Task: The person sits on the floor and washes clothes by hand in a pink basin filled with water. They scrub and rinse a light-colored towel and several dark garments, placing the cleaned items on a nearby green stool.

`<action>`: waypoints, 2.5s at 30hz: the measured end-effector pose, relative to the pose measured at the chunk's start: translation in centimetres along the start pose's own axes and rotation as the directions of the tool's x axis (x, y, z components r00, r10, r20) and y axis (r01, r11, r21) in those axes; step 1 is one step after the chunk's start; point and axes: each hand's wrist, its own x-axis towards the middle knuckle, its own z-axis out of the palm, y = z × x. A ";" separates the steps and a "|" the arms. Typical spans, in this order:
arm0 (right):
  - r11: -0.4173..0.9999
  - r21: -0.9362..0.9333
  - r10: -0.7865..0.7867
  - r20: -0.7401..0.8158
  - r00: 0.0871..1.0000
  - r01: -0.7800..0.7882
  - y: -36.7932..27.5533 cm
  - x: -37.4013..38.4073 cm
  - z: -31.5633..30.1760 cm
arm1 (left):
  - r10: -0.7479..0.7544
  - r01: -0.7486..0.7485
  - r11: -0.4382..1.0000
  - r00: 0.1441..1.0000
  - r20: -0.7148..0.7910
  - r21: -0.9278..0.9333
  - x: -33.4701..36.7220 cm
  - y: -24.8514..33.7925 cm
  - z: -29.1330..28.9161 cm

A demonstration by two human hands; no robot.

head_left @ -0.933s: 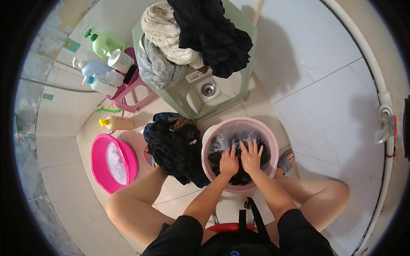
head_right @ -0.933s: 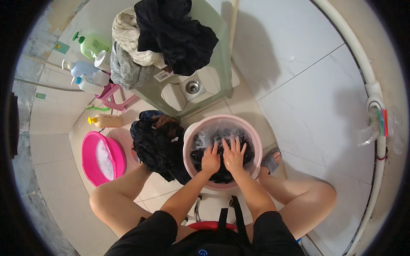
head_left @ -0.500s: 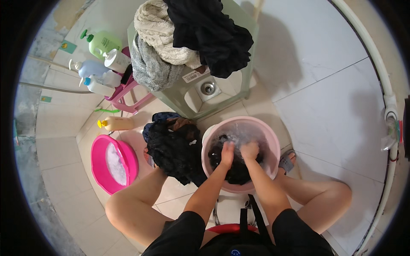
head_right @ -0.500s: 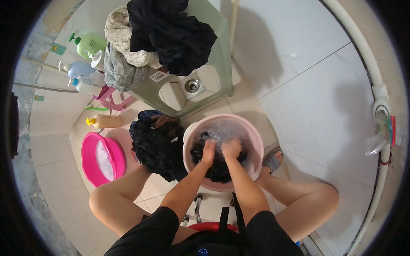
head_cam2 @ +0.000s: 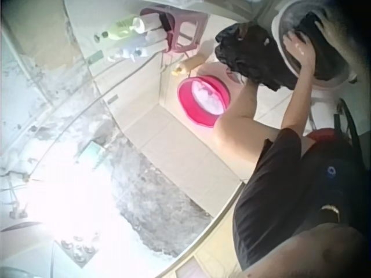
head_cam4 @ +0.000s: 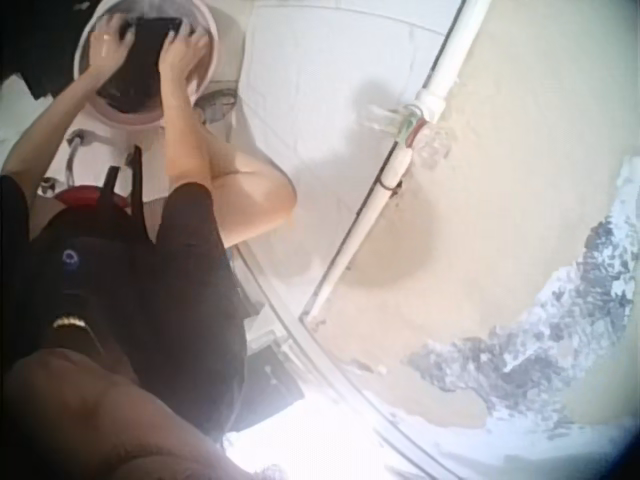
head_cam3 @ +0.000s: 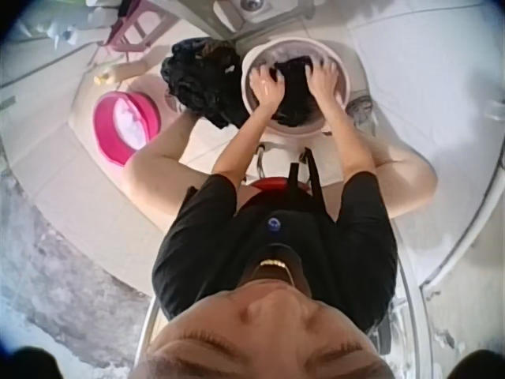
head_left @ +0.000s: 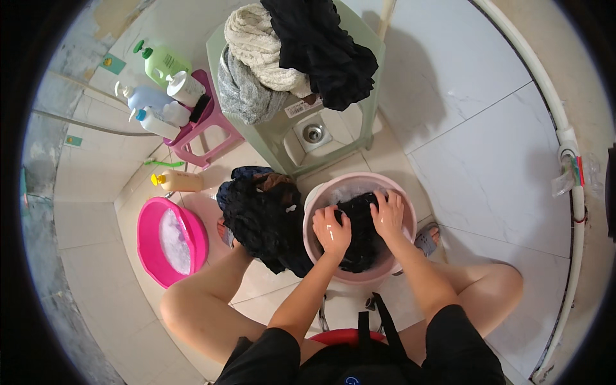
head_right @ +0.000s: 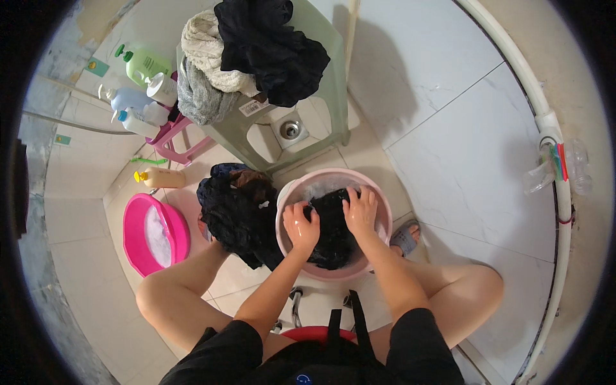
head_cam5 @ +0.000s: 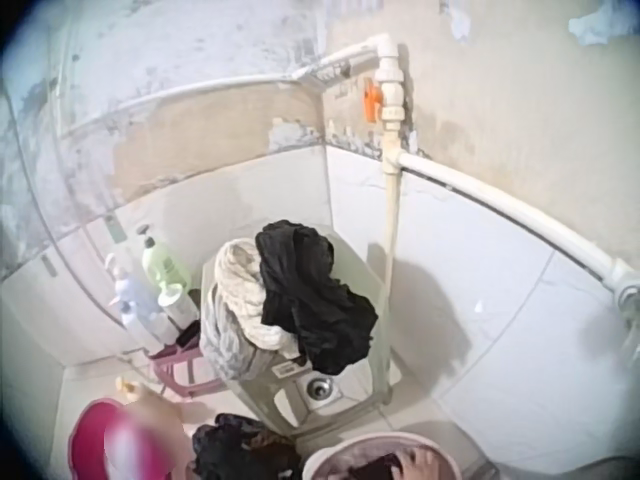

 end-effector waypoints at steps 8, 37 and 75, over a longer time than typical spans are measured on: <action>0.781 0.221 -0.596 0.545 0.590 0.584 3.8 -3.7 -0.1 | 0.006 -0.379 0.836 0.729 0.685 0.396 -6.0 -6.9 2.6; 0.976 -0.209 0.155 0.860 0.486 0.057 5.7 -8.9 2.1 | -0.160 -0.554 0.697 0.500 0.851 0.456 -2.9 -6.6 2.5; 0.538 0.840 -0.054 0.118 0.992 -0.071 -9.7 2.6 -38.8 | 0.585 -0.761 0.644 0.555 0.591 0.078 2.2 21.1 -36.1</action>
